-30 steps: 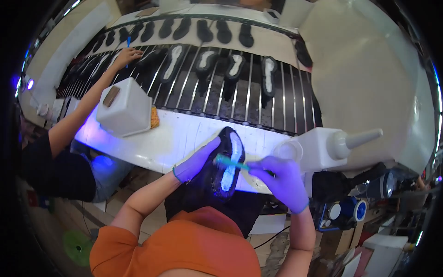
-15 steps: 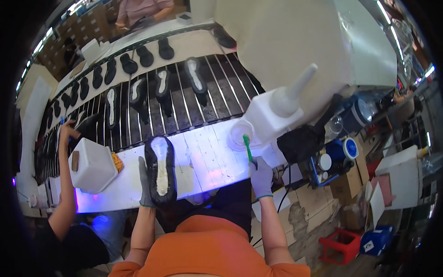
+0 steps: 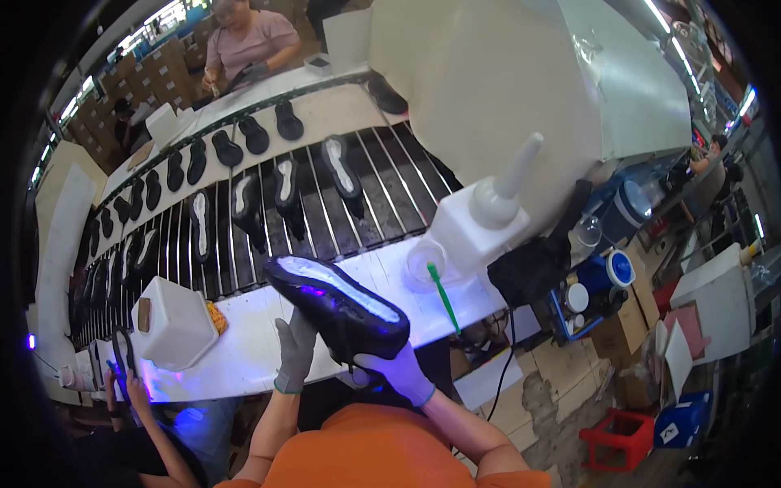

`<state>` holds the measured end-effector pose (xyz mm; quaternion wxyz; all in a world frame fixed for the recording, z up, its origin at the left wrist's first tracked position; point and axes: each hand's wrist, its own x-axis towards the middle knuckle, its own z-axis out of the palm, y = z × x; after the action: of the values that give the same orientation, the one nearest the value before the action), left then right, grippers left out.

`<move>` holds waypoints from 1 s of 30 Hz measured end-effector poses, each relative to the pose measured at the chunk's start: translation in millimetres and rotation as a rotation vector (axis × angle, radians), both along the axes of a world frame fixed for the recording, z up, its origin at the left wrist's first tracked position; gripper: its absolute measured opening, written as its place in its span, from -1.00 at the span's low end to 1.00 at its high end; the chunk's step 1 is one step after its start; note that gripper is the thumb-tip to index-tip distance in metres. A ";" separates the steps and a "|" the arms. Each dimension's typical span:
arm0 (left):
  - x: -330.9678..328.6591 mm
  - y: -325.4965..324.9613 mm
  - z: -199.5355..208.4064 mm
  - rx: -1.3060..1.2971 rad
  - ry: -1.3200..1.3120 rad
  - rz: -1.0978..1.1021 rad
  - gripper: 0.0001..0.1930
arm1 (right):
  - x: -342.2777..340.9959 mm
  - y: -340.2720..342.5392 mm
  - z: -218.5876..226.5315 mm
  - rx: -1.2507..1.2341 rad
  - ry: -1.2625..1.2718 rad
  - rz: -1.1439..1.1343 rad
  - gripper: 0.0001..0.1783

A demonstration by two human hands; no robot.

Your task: Applying sealant or glue to the soles of sneakers using a brush on an assembly line.

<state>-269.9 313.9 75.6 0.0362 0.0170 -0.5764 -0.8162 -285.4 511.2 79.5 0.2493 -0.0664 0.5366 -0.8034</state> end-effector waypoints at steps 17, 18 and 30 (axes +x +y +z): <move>88.6 -48.2 -58.4 -0.904 -0.029 0.591 -0.45 | -219.2 -49.1 38.8 0.284 0.448 -0.659 -0.47; 87.6 -47.0 -59.0 -1.007 0.043 0.574 -0.47 | -242.9 -54.5 33.2 0.313 0.491 -0.659 -0.48; 87.7 -45.0 -60.2 -1.062 0.069 0.541 -0.50 | -374.6 -52.7 -134.4 1.165 0.216 -0.234 -0.45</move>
<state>-182.1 268.9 15.4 0.2653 0.1163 -0.8792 -0.3782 -660.1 458.6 -54.9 0.0988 0.0592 0.9145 -0.3879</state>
